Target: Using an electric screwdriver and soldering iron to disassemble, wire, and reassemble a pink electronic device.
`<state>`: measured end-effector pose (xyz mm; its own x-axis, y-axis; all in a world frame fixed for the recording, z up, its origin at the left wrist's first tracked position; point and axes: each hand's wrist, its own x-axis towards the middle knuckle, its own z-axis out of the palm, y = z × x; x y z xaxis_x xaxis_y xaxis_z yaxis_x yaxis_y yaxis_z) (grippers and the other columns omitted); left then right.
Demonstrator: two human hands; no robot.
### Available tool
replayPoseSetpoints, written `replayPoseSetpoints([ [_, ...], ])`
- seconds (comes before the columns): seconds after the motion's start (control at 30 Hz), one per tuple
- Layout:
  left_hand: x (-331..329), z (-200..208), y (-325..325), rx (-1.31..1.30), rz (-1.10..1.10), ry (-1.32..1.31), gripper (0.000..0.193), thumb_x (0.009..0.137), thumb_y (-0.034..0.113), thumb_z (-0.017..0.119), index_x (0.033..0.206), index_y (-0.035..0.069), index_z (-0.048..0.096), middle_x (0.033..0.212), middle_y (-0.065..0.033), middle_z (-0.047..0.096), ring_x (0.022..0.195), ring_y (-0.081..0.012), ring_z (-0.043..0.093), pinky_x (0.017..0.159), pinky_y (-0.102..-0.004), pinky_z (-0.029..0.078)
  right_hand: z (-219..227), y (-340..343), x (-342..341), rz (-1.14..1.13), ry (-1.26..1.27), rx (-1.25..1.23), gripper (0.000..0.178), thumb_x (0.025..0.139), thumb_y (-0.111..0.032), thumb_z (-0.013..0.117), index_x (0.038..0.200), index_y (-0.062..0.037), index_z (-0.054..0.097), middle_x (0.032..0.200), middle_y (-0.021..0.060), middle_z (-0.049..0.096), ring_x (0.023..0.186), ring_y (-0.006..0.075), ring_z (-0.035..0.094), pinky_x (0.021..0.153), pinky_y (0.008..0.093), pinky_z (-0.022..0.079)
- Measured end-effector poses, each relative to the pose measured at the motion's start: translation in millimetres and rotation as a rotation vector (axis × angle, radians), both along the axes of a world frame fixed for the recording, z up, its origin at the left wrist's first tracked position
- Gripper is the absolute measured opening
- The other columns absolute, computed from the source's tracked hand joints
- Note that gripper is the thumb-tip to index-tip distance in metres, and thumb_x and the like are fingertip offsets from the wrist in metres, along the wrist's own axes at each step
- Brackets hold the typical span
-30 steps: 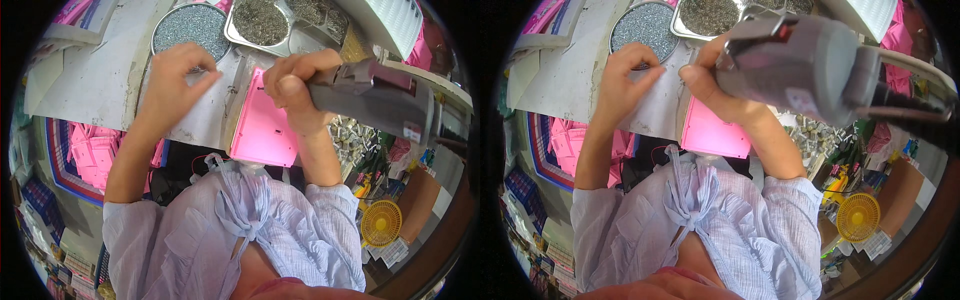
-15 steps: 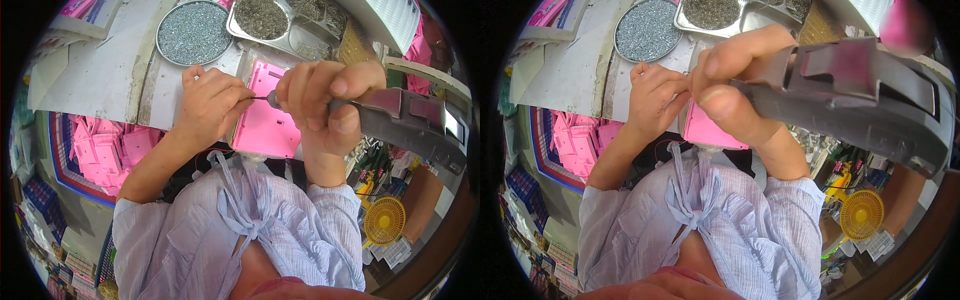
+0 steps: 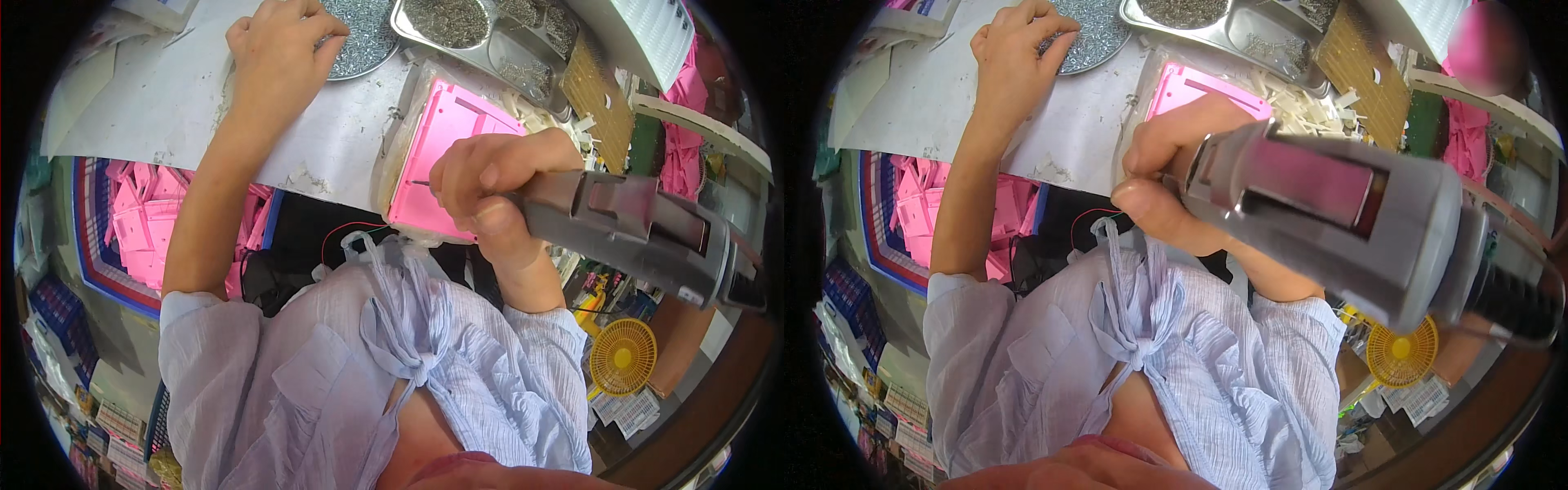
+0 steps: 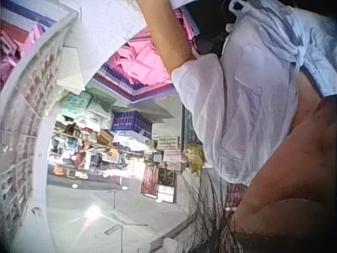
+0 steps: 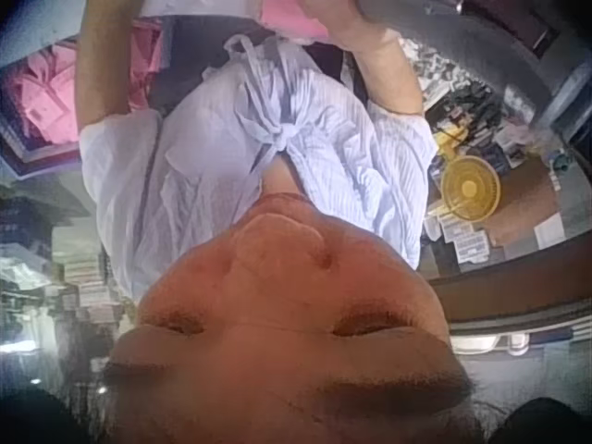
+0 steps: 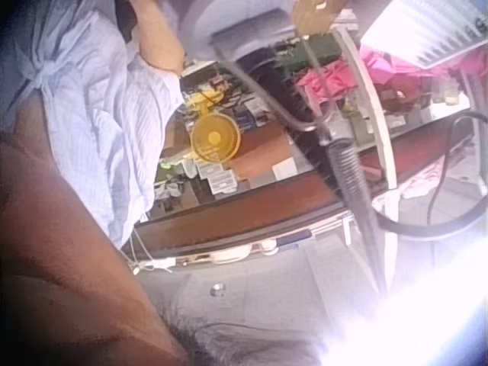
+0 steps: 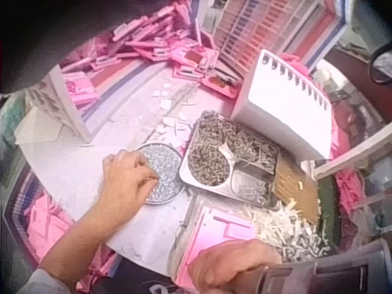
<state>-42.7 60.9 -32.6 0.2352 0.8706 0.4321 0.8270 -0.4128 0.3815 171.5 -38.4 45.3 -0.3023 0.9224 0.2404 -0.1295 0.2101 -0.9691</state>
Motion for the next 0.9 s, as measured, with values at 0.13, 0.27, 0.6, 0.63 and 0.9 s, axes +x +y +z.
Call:
replayPoseSetpoints([
  [0.13, -1.1, -5.2, 4.3, 0.087, -0.035, -0.037, 0.004, 0.076, 0.016, 0.074, 0.079, 0.014, 0.074, 0.087, -0.002, 0.063, 0.093, -0.0239, 0.057, 0.084, -0.0456, 0.036, 6.3, -4.0, -4.2, 0.024, -0.012, -0.026, 0.029, 0.093, -0.018, 0.071, 0.098, -0.0071, 0.044, 0.064, 0.0042, 0.05, 0.051, 0.0147, 0.046, 0.05, 0.0331, 0.043],
  [0.27, 2.6, -7.8, 5.0, 0.09, -0.022, -0.091, 0.006, 0.074, 0.017, 0.076, 0.078, 0.014, 0.075, 0.088, -0.0012, 0.063, 0.093, -0.023, 0.058, 0.084, -0.0454, 0.036, 0.8, -4.8, -7.7, 0.053, -0.086, -0.01, 0.025, 0.091, -0.007, 0.07, 0.096, -0.0057, 0.046, 0.068, 0.0056, 0.052, 0.055, 0.016, 0.049, 0.052, 0.0332, 0.044],
  [0.6, 10.1, -9.3, -77.8, -0.055, -0.403, -0.297, 0.018, 0.076, 0.021, 0.08, 0.091, 0.016, 0.072, 0.092, 0.0039, 0.067, 0.089, -0.0191, 0.059, 0.088, -0.0426, 0.035, -9.9, -2.9, -6.9, 0.116, -0.131, 0.163, 0.022, 0.092, -0.007, 0.07, 0.103, -0.007, 0.05, 0.067, 0.0039, 0.052, 0.054, 0.0177, 0.051, 0.052, 0.0343, 0.045],
  [0.63, 13.0, -7.5, -91.1, -0.088, -0.428, -0.313, 0.016, 0.077, 0.021, 0.079, 0.091, 0.016, 0.072, 0.092, 0.004, 0.067, 0.087, -0.0184, 0.059, 0.087, -0.0421, 0.034, -5.5, -2.3, -5.6, 0.107, -0.032, 0.152, 0.023, 0.094, -0.013, 0.07, 0.104, -0.0076, 0.051, 0.066, 0.0029, 0.052, 0.053, 0.0174, 0.051, 0.051, 0.0341, 0.045],
  [0.9, 20.5, -2.2, -117.5, -0.133, -0.424, -0.48, 0.014, 0.074, 0.015, 0.08, 0.084, 0.014, 0.071, 0.087, 0.0041, 0.066, 0.081, -0.0169, 0.058, 0.082, -0.0396, 0.032, 17.0, -8.0, -10.8, 0.105, 0.298, 0.058, 0.033, 0.092, -0.018, 0.075, 0.104, -0.0033, 0.048, 0.067, 0.0079, 0.054, 0.058, 0.0181, 0.055, 0.054, 0.0327, 0.047],
])
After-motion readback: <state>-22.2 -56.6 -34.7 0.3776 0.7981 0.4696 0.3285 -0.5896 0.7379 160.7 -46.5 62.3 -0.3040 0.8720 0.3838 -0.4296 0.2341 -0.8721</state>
